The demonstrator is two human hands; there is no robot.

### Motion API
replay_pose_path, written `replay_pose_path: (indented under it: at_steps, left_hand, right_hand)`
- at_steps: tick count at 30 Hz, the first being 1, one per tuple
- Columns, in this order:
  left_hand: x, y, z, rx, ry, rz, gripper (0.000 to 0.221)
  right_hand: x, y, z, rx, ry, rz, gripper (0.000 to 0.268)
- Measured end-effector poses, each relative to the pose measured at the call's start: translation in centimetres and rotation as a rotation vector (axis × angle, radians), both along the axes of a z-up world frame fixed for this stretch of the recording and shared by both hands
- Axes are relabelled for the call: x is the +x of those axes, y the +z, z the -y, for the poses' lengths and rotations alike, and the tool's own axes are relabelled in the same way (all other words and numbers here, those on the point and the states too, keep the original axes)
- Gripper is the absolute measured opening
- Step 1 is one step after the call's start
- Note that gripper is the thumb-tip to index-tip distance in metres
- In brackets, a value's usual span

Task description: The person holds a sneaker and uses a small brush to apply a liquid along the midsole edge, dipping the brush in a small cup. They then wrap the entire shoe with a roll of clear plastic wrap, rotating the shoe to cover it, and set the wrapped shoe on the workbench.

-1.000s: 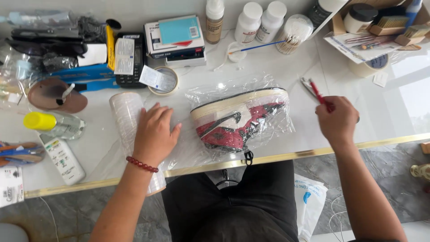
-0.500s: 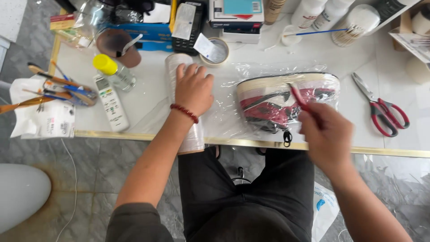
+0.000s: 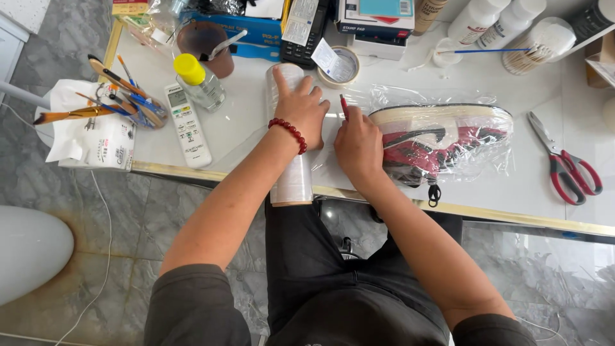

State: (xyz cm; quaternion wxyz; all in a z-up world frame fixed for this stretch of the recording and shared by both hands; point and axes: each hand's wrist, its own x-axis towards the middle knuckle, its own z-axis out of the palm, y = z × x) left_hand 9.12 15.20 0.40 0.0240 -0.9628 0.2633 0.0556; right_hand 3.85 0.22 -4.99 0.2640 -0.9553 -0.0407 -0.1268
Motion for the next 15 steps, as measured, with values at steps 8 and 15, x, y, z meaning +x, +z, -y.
replay_pose_path:
  at_steps: [8, 15]
  left_hand:
    - [0.4, 0.4, 0.7, 0.185, 0.0, -0.065, 0.05]
    - [0.0, 2.3, 0.8, 0.231, 0.016, -0.13, 0.071]
  right_hand:
    - [2.1, 1.3, -1.8, -0.023, -0.072, -0.083, 0.017]
    - [4.0, -1.7, -1.2, -0.128, -0.043, -0.038, 0.014]
